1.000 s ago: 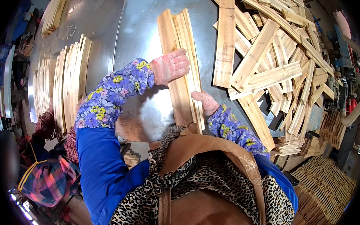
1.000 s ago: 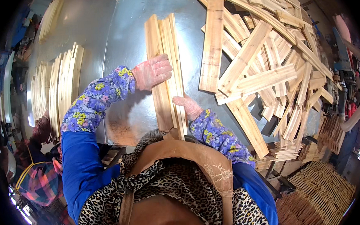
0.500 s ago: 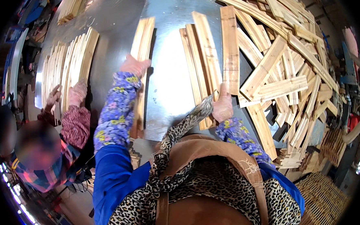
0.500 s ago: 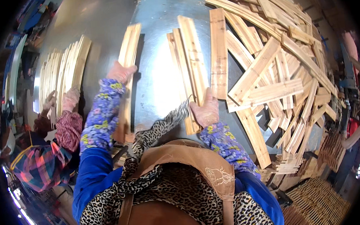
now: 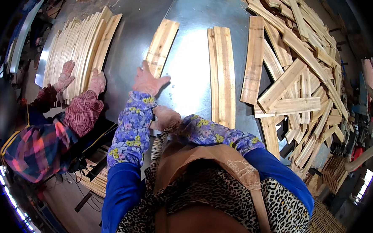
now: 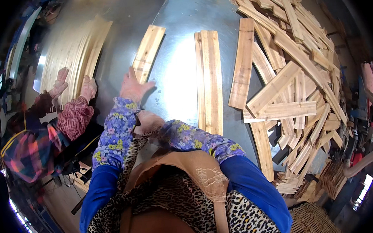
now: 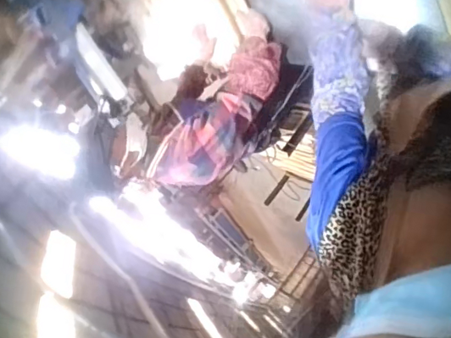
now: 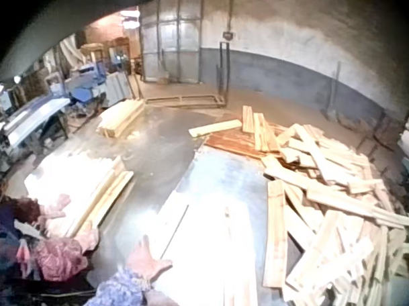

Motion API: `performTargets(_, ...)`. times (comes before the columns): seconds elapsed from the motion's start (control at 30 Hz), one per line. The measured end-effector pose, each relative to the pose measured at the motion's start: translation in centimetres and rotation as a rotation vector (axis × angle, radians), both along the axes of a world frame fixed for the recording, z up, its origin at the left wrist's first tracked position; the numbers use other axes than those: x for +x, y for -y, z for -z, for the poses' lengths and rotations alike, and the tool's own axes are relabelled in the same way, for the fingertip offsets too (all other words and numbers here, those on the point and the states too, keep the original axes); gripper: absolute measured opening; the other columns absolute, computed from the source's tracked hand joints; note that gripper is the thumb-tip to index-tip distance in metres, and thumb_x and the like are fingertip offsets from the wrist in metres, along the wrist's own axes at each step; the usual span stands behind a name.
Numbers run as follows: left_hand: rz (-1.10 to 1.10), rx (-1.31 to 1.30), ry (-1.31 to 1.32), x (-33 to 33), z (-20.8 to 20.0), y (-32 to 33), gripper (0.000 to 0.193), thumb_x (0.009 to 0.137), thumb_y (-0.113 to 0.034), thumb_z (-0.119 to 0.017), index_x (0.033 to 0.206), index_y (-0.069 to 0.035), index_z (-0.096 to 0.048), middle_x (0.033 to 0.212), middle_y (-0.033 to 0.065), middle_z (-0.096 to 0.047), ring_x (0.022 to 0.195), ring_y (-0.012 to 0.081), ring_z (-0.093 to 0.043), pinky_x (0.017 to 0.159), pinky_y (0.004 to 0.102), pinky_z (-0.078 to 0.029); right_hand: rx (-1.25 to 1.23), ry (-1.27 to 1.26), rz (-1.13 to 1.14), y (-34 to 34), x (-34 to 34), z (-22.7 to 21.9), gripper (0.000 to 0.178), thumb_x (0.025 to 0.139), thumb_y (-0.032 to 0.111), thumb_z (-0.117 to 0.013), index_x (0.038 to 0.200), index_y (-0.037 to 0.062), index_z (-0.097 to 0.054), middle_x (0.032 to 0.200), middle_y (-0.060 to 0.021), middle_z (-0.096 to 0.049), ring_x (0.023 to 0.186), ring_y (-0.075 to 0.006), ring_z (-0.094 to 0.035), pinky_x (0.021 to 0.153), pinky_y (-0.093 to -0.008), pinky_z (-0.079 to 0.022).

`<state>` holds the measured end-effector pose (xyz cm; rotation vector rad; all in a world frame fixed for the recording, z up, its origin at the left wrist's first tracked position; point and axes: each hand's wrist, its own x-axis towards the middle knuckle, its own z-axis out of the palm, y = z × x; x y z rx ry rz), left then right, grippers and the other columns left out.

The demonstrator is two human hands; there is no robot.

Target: The person sorts wooden planks on a metal table, picking up pieces from a large pile and arranging them into neat stacks. They handle the wood by hand, aligning the planks and moving them to a designated area on the table.

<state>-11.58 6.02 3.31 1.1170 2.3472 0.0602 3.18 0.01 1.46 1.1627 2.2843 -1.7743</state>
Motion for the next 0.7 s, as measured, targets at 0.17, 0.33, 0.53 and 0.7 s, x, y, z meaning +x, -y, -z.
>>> performTargets(0.17,0.110,0.028,-0.139,-1.2,0.6,3.6,0.109,0.085,-0.039,-0.086,0.173,-0.010,-0.031,0.168,0.0213,-0.044,0.142,0.0432,-0.057,0.120,0.0500,-0.049,0.516,0.557,0.176,-8.0,11.3,-3.9,0.087,0.079,0.047,-0.091,0.149,0.0038,-0.061,0.133,-0.0302,-0.068,0.128,-0.0467,-0.063,0.118,-0.0530,-0.047)
performTargets(0.33,0.361,0.378,0.250,8.0,1.9,2.6,0.092,0.094,-0.049,-0.076,0.160,0.007,-0.046,0.154,0.0315,-0.057,0.144,0.0479,-0.051,0.125,0.0511,-0.040,0.261,0.562,0.659,-8.3,16.8,-0.2,0.105,0.082,0.044,-0.091,0.165,0.0027,-0.042,0.141,-0.0316,-0.062,0.132,-0.0457,-0.061,0.123,-0.0544,-0.044)
performTargets(0.53,0.370,0.143,-0.095,18.7,3.7,1.8,0.107,0.083,-0.059,-0.086,0.162,0.002,-0.047,0.156,0.0269,-0.047,0.135,0.0434,-0.053,0.115,0.0542,-0.045,0.696,0.700,0.592,-16.9,22.5,-0.6,0.095,0.085,0.050,-0.084,0.159,0.0028,-0.047,0.152,-0.0324,-0.056,0.144,-0.0475,-0.052,0.123,-0.0572,-0.039)
performTargets(0.7,0.262,0.132,0.029,17.7,4.8,-0.2,0.109,0.080,-0.042,-0.091,0.168,-0.005,-0.040,0.171,0.0248,-0.035,0.146,0.0429,-0.048,0.122,0.0517,-0.044,0.611,0.608,0.760,-23.3,26.1,1.1,0.085,0.087,0.032,-0.084,0.158,0.0058,-0.044,0.143,-0.0308,-0.060,0.134,-0.0470,-0.061,0.112,-0.0555,-0.053)
